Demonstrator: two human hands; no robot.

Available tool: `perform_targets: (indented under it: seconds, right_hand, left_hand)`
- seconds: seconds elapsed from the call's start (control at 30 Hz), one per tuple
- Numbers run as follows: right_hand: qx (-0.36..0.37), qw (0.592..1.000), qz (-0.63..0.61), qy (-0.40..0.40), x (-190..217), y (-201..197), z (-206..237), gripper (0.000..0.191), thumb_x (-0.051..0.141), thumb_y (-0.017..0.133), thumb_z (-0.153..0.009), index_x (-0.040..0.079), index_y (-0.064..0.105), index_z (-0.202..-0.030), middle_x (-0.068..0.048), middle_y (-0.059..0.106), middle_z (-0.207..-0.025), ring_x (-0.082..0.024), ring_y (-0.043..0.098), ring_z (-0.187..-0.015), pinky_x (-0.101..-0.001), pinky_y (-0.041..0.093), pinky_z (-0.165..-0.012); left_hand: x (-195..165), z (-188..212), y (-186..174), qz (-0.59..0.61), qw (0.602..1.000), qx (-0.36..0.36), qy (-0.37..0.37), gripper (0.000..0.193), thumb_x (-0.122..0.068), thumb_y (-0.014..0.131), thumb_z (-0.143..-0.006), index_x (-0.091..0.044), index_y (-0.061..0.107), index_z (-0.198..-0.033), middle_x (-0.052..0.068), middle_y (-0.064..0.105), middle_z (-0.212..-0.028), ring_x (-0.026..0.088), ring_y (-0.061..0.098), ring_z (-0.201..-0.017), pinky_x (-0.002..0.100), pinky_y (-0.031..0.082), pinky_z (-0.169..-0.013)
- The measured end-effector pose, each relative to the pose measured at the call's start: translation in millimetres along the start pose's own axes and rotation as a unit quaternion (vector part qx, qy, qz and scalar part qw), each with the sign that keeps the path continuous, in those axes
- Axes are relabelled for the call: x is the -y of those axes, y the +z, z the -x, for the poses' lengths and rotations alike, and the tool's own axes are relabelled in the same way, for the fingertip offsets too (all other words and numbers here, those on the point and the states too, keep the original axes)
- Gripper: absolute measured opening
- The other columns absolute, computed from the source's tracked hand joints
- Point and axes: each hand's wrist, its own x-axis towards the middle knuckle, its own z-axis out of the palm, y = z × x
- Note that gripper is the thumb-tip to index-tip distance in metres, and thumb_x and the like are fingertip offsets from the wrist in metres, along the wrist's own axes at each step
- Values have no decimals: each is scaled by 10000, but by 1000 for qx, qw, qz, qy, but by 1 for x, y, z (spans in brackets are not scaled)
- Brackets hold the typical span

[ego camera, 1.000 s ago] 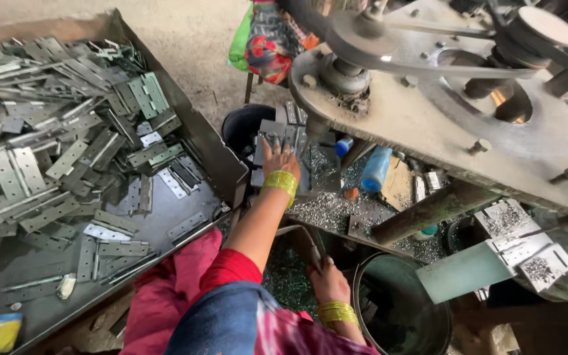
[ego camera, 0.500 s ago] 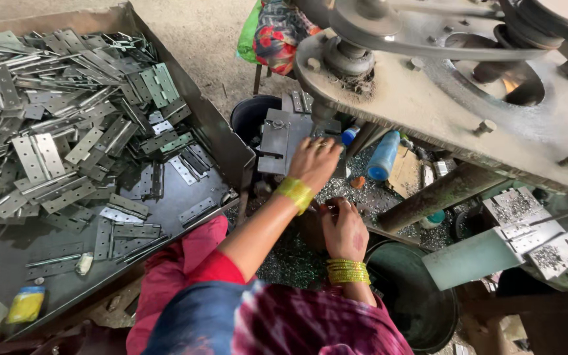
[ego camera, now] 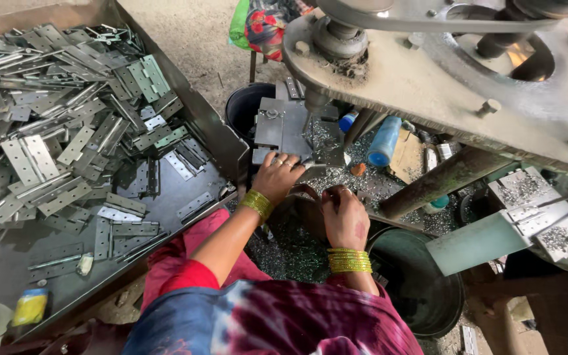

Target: The person repeatedly places metal hinge pieces into a press machine, activates the press, and removes the processed pieces. The person handles the metal parts by hand and operates the machine lever throughout the clip.

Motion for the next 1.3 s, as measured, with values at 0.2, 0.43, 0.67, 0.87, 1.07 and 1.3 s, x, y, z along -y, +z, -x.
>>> perform_targets:
  seconds: [0.2, 0.43, 0.67, 0.87, 1.07, 1.3]
  right_hand:
    - [17, 1000, 4, 17, 9, -3, 2, 254, 335, 645, -920, 125, 729, -1034, -154, 740, -975, -369, 706, -881, -484, 533, -772]
    - [-2, 1000, 12, -22, 11, -4, 4, 240, 326, 653, -921, 141, 741, -1045, -155, 748, -948, -373, 708, -872, -487, 534, -768]
    - [7, 999, 40, -14, 23, -8, 1, 241, 347, 657, -914, 166, 752, -1041, -155, 747, -953, -376, 707, -881, -491, 537, -765]
    - [38, 998, 37, -39, -19, 20, -8, 290, 368, 667, -904, 163, 709, -1104, -151, 749, -959, -384, 712, -875, -501, 543, -745]
    - [182, 972, 94, 113, -117, 108, 65, 471, 377, 670, -878, 127, 558, -1262, -220, 736, -984, -441, 701, -929, -543, 544, -781]
    - [200, 975, 39, 84, -146, 119, 39, 491, 453, 703, -845, 88, 610, -1160, -271, 702, -1023, -480, 661, -1001, -554, 530, -819]
  left_hand:
    - [-18, -30, -18, 140, 953, -41, -266, 240, -148, 612, -957, -140, 761, -1145, 112, 694, -1244, 279, 656, -1012, 424, 552, -866]
    - [-46, -48, 31, -169, 971, 120, -119, 479, -186, 527, -846, 6, 679, -1259, 247, 448, -1518, 370, 554, -1222, 436, 545, -877]
    - [-29, -41, 3, -58, 940, 288, -172, 256, -186, 572, -955, -91, 803, -1011, 121, 538, -1462, 229, 458, -1304, 396, 341, -1053]
    - [-29, -72, -8, -99, 948, 201, -226, 243, -213, 600, -951, -147, 833, -947, 29, 742, -1145, 192, 491, -1241, 354, 295, -1045]
    - [-33, -57, -11, -125, 937, 244, -218, 226, -205, 613, -925, -126, 824, -941, 46, 736, -1144, 234, 489, -1240, 406, 311, -1000]
    - [-18, -56, -16, -98, 963, 160, -194, 193, -187, 638, -861, -139, 824, -874, 81, 662, -1323, 218, 477, -1278, 393, 307, -997]
